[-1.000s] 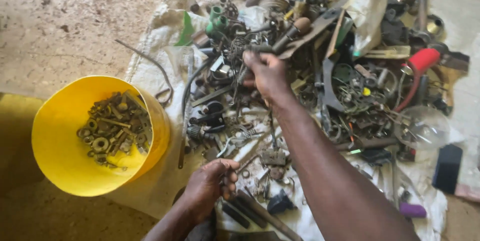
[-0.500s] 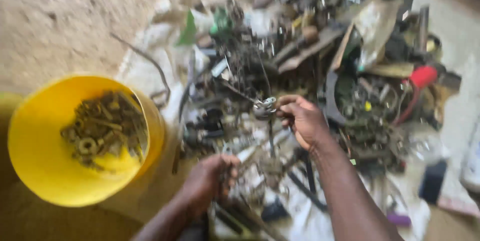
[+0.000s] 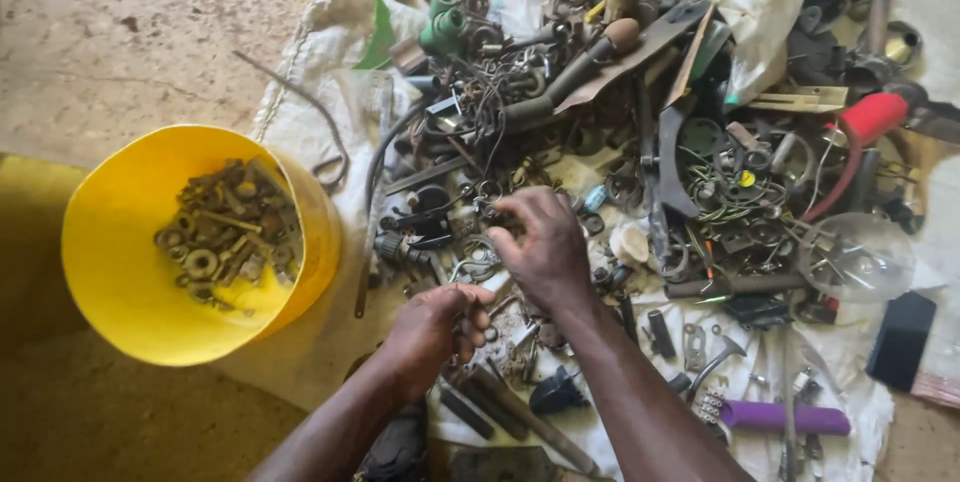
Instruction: Sorting through a pile of miscellaneous metal hardware and placing selected items into a yellow bucket
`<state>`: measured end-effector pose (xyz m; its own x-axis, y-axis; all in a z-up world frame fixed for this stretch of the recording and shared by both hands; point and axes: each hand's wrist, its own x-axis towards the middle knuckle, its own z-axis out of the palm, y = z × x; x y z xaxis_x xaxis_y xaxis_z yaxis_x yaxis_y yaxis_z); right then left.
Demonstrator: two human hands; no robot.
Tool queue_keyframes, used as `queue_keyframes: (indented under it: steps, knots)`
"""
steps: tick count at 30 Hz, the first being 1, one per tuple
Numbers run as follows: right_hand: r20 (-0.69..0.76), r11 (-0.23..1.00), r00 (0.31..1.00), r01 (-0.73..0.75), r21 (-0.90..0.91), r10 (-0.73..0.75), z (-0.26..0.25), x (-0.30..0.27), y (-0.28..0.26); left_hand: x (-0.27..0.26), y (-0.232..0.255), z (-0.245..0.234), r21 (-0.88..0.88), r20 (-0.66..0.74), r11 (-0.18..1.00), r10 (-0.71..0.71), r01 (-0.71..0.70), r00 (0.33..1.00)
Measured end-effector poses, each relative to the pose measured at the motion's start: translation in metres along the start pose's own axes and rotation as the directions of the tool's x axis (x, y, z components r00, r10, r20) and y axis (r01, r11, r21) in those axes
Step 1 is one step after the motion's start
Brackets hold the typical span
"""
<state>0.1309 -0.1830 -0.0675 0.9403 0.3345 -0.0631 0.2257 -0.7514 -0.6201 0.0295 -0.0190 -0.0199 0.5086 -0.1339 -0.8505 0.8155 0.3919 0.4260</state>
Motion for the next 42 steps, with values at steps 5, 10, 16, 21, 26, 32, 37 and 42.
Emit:
queue_keyframes:
  steps: [5, 10, 16, 21, 26, 32, 37, 42]
  knots:
    - [-0.022, 0.986, 0.999, 0.033, -0.166, -0.037, 0.035, 0.016, 0.033, -0.011, -0.002, 0.007, 0.007, 0.002, 1.000, -0.014, 0.014, 1.000]
    - [0.140, 0.970, 0.963, -0.240, 0.046, 0.231, -0.007, 0.016, 0.022, -0.013, 0.007, 0.005, 0.006, 0.016, 1.000, -0.015, 0.015, 1.000]
    - [0.232, 0.872, 0.879, -0.459, 0.171, 0.417, -0.044, -0.006, 0.024, -0.004, -0.004, -0.014, -0.027, 0.039, 1.000, 0.005, -0.004, 0.999]
    - [0.346, 0.719, 0.803, -0.591, 0.366, 0.485, -0.055, -0.008, 0.028, -0.002, -0.007, -0.016, -0.047, 0.022, 0.999, 0.013, -0.012, 1.000]
    - [0.369, 0.538, 0.641, -0.767, 0.350, 0.673, -0.096, -0.036, 0.018, -0.003, -0.006, -0.024, -0.059, 0.009, 0.998, 0.035, -0.034, 0.999]
    - [0.174, 0.697, 0.688, -0.717, 0.013, 0.704, -0.100, -0.043, 0.038, 0.008, -0.010, -0.014, -0.066, 0.014, 0.998, 0.016, -0.015, 1.000]
    - [-0.062, 0.769, 0.769, -0.626, 0.129, 0.637, -0.082, -0.040, 0.013, -0.007, -0.001, -0.010, 0.005, 0.003, 0.999, -0.041, 0.041, 0.999]
    - [0.058, 0.839, 0.853, -0.495, -0.224, 0.519, -0.030, -0.030, 0.023, 0.000, -0.011, -0.009, -0.032, 0.029, 0.999, -0.018, 0.019, 0.999]
